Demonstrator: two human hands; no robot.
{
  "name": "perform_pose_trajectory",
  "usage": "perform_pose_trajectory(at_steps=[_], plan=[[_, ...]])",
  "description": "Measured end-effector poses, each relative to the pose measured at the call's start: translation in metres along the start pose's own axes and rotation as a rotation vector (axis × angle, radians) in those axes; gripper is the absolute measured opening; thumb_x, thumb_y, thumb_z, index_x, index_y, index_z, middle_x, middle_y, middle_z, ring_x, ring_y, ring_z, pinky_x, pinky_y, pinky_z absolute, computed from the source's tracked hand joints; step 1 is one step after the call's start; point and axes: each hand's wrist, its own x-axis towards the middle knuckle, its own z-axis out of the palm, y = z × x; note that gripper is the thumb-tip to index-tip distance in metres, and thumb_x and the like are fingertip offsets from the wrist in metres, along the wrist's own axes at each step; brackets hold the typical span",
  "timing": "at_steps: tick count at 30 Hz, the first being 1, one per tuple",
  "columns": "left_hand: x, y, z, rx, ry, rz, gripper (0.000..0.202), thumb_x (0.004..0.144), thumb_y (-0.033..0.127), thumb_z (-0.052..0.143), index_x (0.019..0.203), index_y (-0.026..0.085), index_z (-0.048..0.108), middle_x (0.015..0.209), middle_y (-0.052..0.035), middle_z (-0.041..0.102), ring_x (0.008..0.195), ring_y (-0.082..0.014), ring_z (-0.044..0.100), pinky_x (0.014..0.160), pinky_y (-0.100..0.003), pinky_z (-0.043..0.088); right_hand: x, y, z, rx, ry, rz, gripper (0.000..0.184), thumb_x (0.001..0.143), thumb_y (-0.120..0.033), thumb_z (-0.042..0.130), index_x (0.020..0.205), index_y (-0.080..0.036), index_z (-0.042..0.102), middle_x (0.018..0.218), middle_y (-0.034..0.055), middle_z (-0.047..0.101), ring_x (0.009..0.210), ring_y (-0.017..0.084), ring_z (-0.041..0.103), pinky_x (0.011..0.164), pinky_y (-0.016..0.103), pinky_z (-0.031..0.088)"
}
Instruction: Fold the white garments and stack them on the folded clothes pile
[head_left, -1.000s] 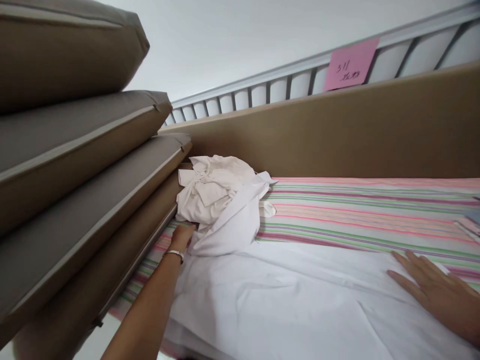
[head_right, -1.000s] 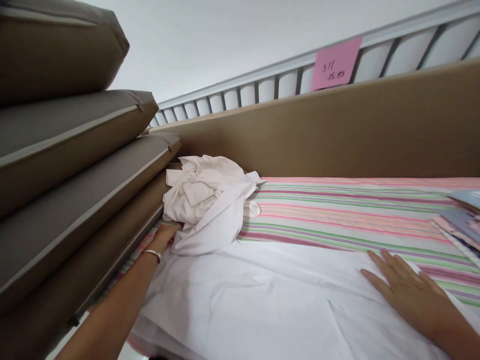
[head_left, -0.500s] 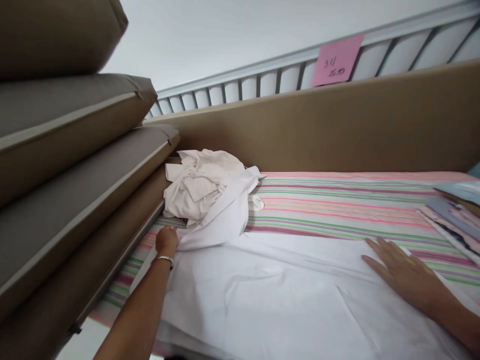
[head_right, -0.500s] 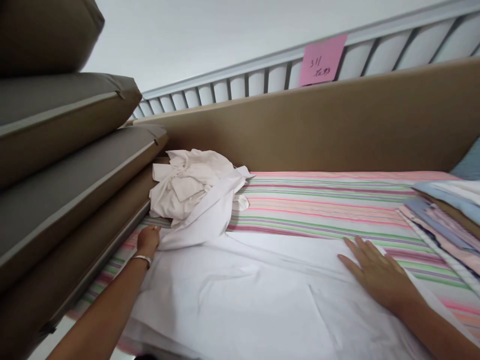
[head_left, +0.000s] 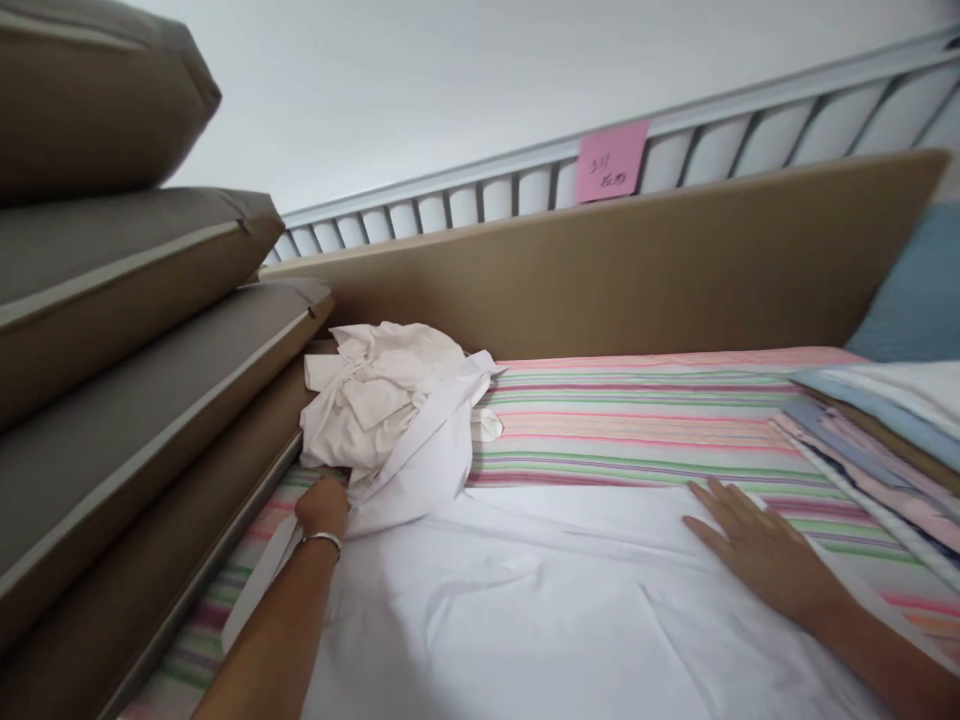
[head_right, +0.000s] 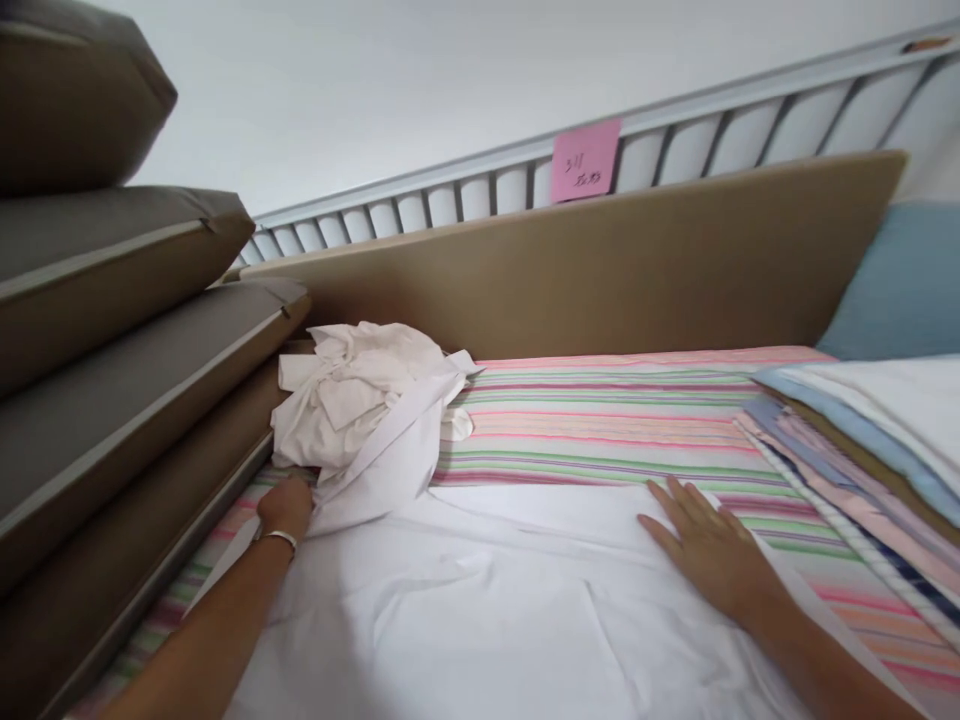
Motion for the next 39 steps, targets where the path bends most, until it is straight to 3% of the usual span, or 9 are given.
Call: perform_pose_trajectory(at_steps=[4,8,12,17,21,25,31,34,39], plan=[[0.001,0.038,-0.042,0.053,0.173,0.237,0.032,0.084,0.016,0.027,0.101,0.011,0.054,0.1,-0.0173,0.06,0.092,-0.0273,0.059,0.072,-0.037,0.044,0.001,-0.004,0.002,-0.027,0.007,0.0,0.068,0.082,-0.056,0.022,0.133,-0.015,0.041,0.142,0.0107,0.033,0.132,0.028,0.027,0.105,0.046,0.022],[-0.013,0.118,-0.064,0.088,0.29,0.664,0.026,0.084,0.024,0.034,0.1,0.015,0.052,0.1,-0.0116,0.057,0.097,-0.0237,0.052,0.08,-0.035,0.041,0.003,-0.003,0.009,-0.014,0.074,0.021,0.066,0.081,-0.057,0.026,0.133,-0.019,0.042,0.142,0.0087,0.034,0.131,0.027,0.028,0.105,0.046,0.022],[-0.019,0.189,-0.051,0.081,0.278,0.696,0.029,0.078,0.014,0.037,0.102,0.014,0.053,0.104,-0.0133,0.055,0.101,-0.0251,0.048,0.083,-0.039,0.038,0.002,-0.001,0.014,0.005,0.115,0.029,0.066,0.08,-0.059,0.029,0.132,-0.022,0.042,0.141,0.0074,0.035,0.131,0.025,0.029,0.106,0.046,0.023],[0.002,0.219,-0.032,0.028,0.255,0.619,0.036,0.079,0.008,0.03,0.106,0.006,0.053,0.103,-0.0195,0.056,0.099,-0.0279,0.051,0.079,-0.041,0.039,0.001,-0.002,0.011,-0.003,0.139,0.017,0.064,0.082,-0.061,0.029,0.133,-0.024,0.042,0.141,0.0059,0.036,0.13,0.025,0.031,0.106,0.047,0.024],[0.02,0.218,-0.037,-0.047,0.199,0.57,0.036,0.084,0.012,0.026,0.095,0.009,0.06,0.092,-0.0172,0.062,0.09,-0.0252,0.058,0.076,-0.037,0.041,0.0,-0.005,0.005,-0.012,0.124,0.018,0.064,0.082,-0.061,0.028,0.133,-0.025,0.042,0.141,0.0055,0.035,0.13,0.024,0.031,0.106,0.046,0.024],[0.013,0.202,-0.067,-0.157,0.181,0.551,0.038,0.089,0.028,0.025,0.103,0.015,0.058,0.094,-0.0124,0.065,0.087,-0.0203,0.061,0.073,-0.029,0.042,-0.001,-0.005,0.008,-0.001,0.109,0.032,0.064,0.082,-0.061,0.028,0.133,-0.024,0.041,0.142,0.0051,0.034,0.131,0.024,0.029,0.107,0.046,0.023],[-0.083,0.116,-0.11,-0.789,-0.022,0.784,0.04,0.088,0.043,0.031,0.094,0.017,0.061,0.084,-0.0043,0.065,0.083,-0.0164,0.058,0.075,-0.024,0.042,0.009,-0.007,-0.009,0.021,0.05,0.055,0.061,0.079,-0.055,0.037,0.128,-0.021,0.048,0.138,0.0106,0.04,0.127,0.029,0.035,0.101,0.05,0.031],[-0.139,0.069,-0.104,-1.072,-0.226,0.764,0.04,0.086,0.045,0.035,0.088,0.016,0.062,0.079,-0.003,0.063,0.079,-0.0164,0.056,0.071,-0.024,0.041,-0.002,-0.052,-0.049,0.079,0.11,-0.069,0.057,0.08,-0.049,0.041,0.128,-0.02,0.048,0.14,0.0129,0.036,0.129,0.031,0.033,0.101,0.051,0.031],[-0.189,0.027,-0.089,-1.147,-0.33,0.73,0.04,0.086,0.044,0.035,0.074,0.015,0.06,0.072,-0.002,0.058,0.07,-0.0135,0.049,0.065,-0.022,0.037,-0.061,-0.19,-0.116,0.337,0.067,-0.508,0.065,0.079,-0.047,0.048,0.139,-0.032,0.026,0.148,0.0031,0.019,0.135,0.024,0.018,0.108,0.048,0.022]])
